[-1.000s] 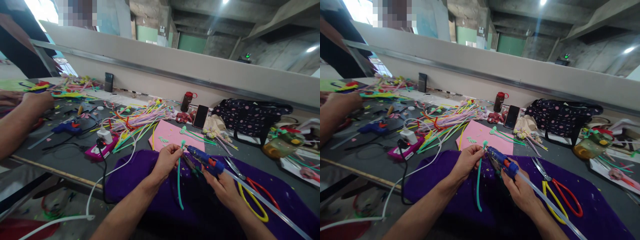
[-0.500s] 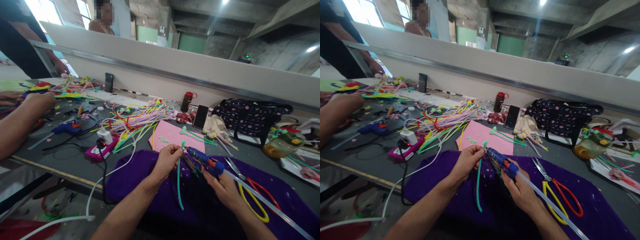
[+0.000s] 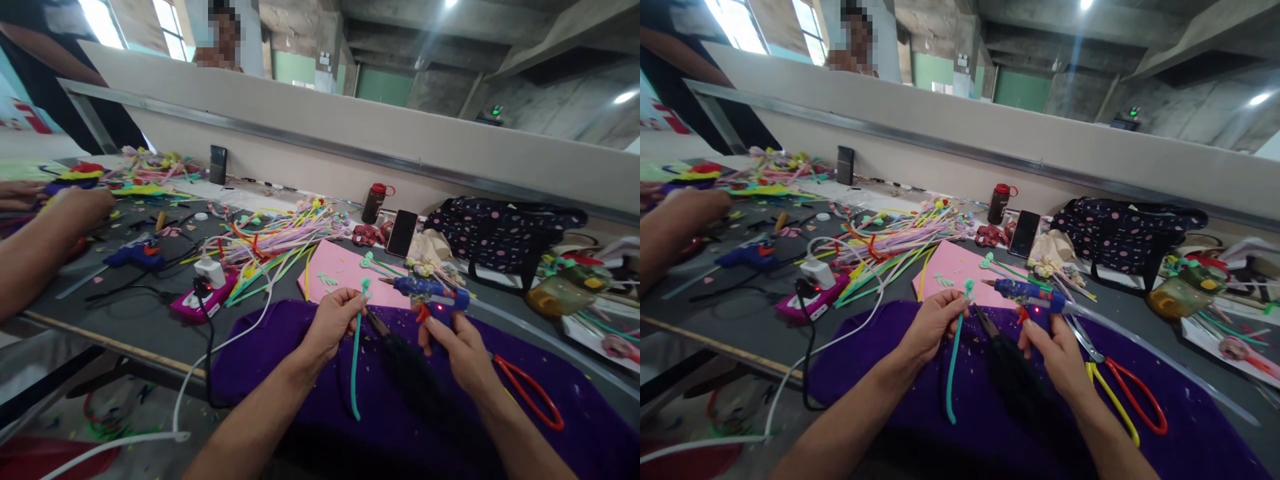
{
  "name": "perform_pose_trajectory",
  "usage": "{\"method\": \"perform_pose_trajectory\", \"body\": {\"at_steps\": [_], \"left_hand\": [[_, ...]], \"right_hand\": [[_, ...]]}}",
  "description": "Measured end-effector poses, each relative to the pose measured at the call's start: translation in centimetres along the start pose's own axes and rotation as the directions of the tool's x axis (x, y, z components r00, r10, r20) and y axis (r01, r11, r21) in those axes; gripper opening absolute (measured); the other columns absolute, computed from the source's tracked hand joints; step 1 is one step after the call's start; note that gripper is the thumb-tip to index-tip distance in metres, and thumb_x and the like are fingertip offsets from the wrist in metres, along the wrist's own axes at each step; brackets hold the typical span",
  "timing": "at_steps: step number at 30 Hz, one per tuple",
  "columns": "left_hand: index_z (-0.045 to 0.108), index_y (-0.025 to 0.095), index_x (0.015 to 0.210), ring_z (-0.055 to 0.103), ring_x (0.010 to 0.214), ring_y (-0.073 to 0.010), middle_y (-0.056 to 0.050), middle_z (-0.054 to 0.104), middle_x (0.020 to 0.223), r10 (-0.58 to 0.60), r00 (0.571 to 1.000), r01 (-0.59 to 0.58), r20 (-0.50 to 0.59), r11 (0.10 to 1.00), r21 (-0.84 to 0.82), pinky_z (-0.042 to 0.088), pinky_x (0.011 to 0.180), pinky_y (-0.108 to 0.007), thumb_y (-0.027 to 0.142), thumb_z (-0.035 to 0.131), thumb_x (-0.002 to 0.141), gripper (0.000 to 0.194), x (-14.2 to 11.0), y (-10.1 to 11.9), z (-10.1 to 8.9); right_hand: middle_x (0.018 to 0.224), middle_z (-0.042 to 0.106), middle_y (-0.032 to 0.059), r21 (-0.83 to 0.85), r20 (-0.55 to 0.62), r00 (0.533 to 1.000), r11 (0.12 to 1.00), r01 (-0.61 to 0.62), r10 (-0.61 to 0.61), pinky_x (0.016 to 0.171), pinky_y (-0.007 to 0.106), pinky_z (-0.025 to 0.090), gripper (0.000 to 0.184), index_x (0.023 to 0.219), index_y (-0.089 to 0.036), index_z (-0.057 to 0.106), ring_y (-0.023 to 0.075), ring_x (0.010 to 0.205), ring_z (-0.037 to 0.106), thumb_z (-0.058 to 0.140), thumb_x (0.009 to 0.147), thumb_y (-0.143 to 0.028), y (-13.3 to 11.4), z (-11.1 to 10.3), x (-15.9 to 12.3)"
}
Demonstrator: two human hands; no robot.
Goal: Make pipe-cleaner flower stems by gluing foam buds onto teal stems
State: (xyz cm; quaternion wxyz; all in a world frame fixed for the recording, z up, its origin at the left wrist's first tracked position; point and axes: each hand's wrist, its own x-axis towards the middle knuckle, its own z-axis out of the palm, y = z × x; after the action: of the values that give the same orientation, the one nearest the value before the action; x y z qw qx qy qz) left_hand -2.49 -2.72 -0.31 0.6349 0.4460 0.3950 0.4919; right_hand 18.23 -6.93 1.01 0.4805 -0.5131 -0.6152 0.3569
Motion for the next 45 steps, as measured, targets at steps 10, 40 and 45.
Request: {"method": "perform_pose_trajectory", "body": {"at_steps": [10,40,45], "left_hand": [[0.052,0.015,0.061,0.031,0.029,-0.0027,0.007,0.041,0.036,-0.024,0.997,0.027,0.069,0.999,-0.045,0.022,0.033,-0.016,0.040,0.059,0.072,0.028,-0.3,0.1,0.0],[0.053,0.013,0.054,0.028,0.027,-0.0013,0.005,0.043,0.037,-0.297,0.903,0.318,0.311,0.948,-0.019,0.015,0.030,-0.016,0.032,0.061,0.069,0.025,-0.6,0.2,0.4],[0.053,0.013,0.055,0.027,0.028,-0.0007,0.005,0.046,0.040,-0.295,0.896,0.323,0.333,0.946,-0.032,0.013,0.030,-0.016,0.030,0.061,0.068,0.023,-0.5,0.0,0.3]], "right_hand": [[0.068,0.057,0.0001,0.098,0.071,0.959,0.955,-0.281,0.274,0.048,0.023,0.047,0.031,0.093,-0.013,0.053,0.0124,0.056,0.056,0.060,0.071,-0.034,4.6,-0.6,5.2],[0.086,0.064,0.0072,-0.496,0.358,0.699,0.508,0.704,-0.620,0.065,0.026,0.049,0.013,0.092,-0.019,0.059,0.0145,0.078,0.061,0.051,0.083,-0.016,-0.9,2.4,2.2],[0.079,0.062,0.0064,-0.531,0.387,0.704,0.480,0.698,-0.595,0.065,0.026,0.046,0.011,0.085,-0.018,0.057,0.0146,0.074,0.058,0.046,0.086,-0.017,-0.9,2.5,1.9]]}}
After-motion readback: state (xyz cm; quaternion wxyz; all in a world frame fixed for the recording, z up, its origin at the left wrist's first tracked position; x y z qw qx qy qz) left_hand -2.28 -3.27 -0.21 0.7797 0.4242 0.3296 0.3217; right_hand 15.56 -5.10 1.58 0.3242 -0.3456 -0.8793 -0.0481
